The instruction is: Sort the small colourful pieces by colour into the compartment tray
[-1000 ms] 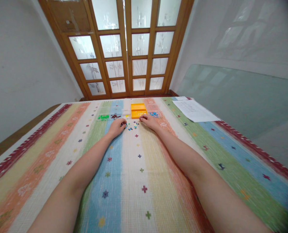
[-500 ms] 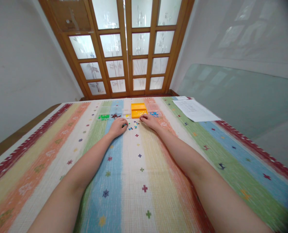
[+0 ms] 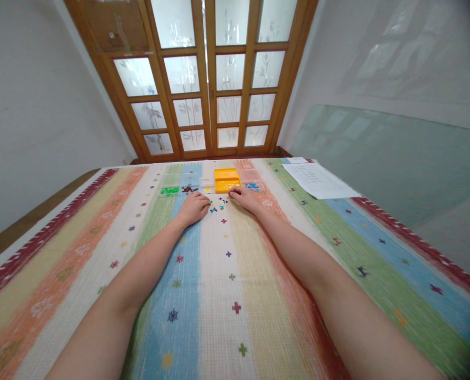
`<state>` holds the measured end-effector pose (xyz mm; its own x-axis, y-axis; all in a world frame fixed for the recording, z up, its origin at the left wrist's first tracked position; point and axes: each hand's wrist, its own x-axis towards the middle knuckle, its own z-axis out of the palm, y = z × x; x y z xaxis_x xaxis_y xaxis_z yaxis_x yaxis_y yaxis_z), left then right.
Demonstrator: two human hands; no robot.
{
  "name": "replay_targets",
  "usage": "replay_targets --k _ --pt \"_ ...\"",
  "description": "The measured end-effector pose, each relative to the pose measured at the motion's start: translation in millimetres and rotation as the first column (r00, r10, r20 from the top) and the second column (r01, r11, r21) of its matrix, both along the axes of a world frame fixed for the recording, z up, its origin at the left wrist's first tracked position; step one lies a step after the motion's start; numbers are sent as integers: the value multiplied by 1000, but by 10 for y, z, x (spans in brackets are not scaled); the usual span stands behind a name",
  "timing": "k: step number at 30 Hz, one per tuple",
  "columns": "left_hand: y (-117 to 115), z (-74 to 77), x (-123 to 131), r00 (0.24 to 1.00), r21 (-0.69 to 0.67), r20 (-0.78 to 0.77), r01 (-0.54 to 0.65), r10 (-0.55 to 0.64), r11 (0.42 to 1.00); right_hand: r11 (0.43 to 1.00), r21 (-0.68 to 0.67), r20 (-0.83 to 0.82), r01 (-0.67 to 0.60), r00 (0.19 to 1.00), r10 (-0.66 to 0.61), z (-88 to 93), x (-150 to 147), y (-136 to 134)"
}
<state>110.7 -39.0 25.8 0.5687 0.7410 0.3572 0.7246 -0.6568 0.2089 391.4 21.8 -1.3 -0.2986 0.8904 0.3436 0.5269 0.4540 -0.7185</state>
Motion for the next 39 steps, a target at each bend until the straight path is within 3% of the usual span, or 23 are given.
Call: replay_targets --k 16,21,25,30,34,39 --pt "28 -89 -6 999 -31 39 4 -2 1000 1000 -19 1 5 1000 -5 48 -4 -46" --pt "96 -118 -76 990 -13 123 -63 64 998 1000 -26 1 12 1000 -12 63 -9 -52" --pt "191 -122 -222 967 27 166 -202 195 979 999 -46 13 6 1000 -5 90 -8 -68" --pt "306 -121 -492 876 40 271 -424 398 905 999 -46 12 2 1000 -2 102 -16 -79" --pt "354 -123 -703 729 -6 344 -628 591 778 999 -44 18 19 1000 -18 97 -17 -79" --pt "365 -155 -830 609 -65 377 -734 698 676 1000 -11 61 17 998 -16 100 -27 -97"
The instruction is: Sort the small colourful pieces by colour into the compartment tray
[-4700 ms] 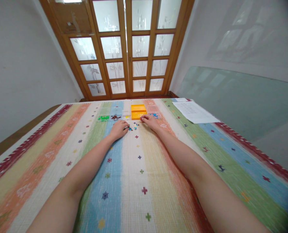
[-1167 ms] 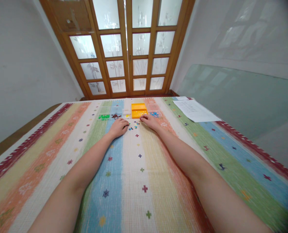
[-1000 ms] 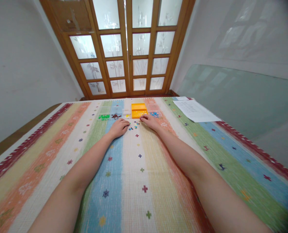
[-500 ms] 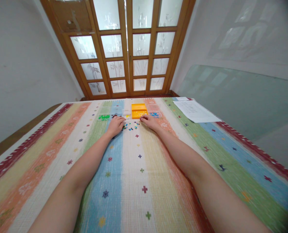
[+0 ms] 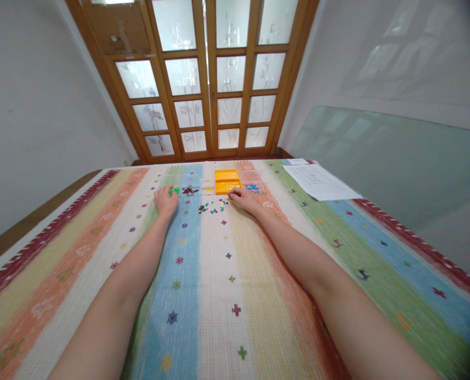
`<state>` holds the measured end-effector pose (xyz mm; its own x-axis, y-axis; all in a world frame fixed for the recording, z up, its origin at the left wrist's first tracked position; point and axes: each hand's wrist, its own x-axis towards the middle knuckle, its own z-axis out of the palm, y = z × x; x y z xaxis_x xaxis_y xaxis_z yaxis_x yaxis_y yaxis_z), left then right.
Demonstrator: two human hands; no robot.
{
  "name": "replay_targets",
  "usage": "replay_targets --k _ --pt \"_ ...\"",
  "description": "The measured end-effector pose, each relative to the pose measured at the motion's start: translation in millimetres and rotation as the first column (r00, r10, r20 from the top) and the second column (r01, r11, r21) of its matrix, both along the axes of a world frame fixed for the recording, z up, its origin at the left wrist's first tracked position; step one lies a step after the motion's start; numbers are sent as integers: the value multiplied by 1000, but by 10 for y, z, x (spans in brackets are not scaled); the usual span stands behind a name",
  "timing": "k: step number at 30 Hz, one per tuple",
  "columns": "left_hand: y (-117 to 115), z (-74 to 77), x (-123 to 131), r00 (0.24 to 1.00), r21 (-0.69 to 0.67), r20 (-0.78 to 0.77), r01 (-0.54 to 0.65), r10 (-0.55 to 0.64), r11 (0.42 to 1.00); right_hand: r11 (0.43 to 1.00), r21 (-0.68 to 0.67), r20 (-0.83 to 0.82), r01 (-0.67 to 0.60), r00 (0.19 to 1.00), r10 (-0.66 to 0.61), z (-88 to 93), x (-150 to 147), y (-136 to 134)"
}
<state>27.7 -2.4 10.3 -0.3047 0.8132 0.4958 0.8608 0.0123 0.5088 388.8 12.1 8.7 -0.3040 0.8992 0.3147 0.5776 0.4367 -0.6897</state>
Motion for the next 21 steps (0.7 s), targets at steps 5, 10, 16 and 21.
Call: replay_targets --k 5,10,16,21 --pt "15 -51 44 1000 9 -21 8 -8 1000 979 162 125 -121 987 102 75 -169 -129" --pt "16 -80 163 988 -31 -39 150 -151 988 895 244 274 -374 912 306 107 -424 -334" --pt "-43 -97 350 955 5 -90 285 -284 958 870 178 394 -460 844 365 -14 -511 -409" --pt "-65 -136 498 923 11 -139 363 -358 932 862 176 455 -476 816 357 -13 -529 -395"
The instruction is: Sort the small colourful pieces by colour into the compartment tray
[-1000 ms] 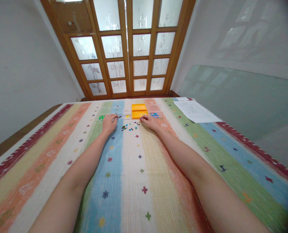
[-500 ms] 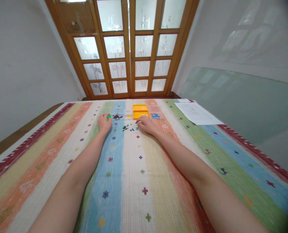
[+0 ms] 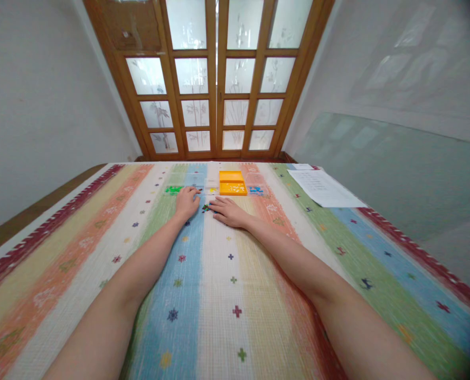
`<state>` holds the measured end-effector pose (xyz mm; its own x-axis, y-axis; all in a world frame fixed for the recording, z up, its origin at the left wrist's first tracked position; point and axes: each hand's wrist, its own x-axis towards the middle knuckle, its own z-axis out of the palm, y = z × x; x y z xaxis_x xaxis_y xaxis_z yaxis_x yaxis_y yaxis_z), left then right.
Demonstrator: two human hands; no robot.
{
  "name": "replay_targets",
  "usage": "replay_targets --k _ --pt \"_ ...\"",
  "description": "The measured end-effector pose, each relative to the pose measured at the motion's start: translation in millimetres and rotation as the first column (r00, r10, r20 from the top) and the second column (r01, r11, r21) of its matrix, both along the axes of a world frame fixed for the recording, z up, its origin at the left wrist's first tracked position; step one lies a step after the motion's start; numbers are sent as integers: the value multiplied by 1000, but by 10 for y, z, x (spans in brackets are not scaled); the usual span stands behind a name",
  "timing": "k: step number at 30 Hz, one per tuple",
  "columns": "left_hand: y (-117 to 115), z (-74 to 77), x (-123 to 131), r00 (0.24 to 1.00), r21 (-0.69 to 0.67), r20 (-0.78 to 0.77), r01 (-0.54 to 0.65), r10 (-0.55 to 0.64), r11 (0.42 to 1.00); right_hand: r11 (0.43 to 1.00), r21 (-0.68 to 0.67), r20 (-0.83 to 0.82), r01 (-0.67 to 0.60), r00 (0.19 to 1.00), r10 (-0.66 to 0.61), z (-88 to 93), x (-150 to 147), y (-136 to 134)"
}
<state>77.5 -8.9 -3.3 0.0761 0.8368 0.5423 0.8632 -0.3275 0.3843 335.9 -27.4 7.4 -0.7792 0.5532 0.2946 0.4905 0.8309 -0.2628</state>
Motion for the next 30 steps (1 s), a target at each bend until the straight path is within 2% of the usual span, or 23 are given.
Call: replay_targets --k 5,9,13,18,22,30 --pt "1 -11 50 998 11 -15 55 -55 998 997 81 28 -4 1000 2 5 -22 44" --pt "0 -1 42 996 0 -8 87 -87 996 996 84 -78 4 997 2 -23 1 70" --pt "-9 17 49 975 -53 -23 218 -219 975 993 53 -225 109 970 -95 -2 85 107" --pt "-59 75 75 926 -145 -64 361 -373 921 951 -15 -383 310 877 -292 30 270 245" --pt "-89 117 77 916 -160 -64 383 -397 910 893 -71 -465 445 777 -424 -11 422 398" --pt "-66 125 51 908 -180 -78 394 -412 901 790 -54 -549 611 643 -535 -10 751 585"
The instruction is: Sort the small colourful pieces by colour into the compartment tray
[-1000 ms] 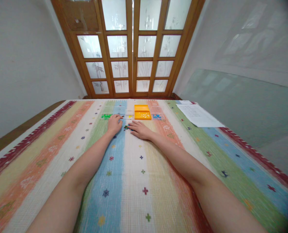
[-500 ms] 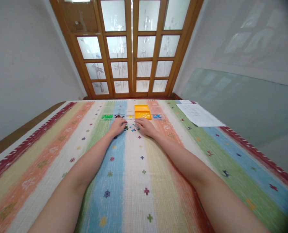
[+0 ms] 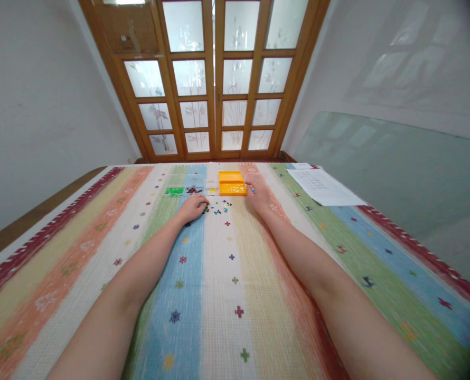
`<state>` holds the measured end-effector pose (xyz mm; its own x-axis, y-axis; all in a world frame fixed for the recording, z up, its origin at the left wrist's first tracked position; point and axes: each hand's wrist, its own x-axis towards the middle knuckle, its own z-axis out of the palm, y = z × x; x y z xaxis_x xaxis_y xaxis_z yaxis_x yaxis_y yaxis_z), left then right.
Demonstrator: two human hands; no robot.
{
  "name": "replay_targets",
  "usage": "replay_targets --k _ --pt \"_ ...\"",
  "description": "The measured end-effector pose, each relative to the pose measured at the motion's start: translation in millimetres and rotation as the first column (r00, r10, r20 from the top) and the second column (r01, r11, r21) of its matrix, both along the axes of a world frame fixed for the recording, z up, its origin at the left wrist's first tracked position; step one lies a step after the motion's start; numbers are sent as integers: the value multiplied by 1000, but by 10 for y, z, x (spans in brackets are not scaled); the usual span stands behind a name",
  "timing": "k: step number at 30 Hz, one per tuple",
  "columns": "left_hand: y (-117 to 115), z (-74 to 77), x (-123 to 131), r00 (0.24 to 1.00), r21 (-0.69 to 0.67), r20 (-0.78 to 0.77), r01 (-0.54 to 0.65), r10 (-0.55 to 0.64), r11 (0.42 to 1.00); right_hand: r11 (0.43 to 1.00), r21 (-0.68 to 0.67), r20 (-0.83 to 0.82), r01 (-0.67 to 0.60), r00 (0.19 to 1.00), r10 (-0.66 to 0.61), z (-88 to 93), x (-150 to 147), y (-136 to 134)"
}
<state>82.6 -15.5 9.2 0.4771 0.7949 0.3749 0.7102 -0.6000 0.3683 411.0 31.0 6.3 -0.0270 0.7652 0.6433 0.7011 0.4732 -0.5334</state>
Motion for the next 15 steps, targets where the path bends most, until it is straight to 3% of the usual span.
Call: replay_targets --k 9,15 --pt "-15 11 -3 1000 0 -14 12 -12 1000 962 -101 104 254 964 -244 -84 123 69" --pt "-83 42 61 998 8 -36 44 -43 999 992 -58 160 115 982 -104 -86 -31 3"
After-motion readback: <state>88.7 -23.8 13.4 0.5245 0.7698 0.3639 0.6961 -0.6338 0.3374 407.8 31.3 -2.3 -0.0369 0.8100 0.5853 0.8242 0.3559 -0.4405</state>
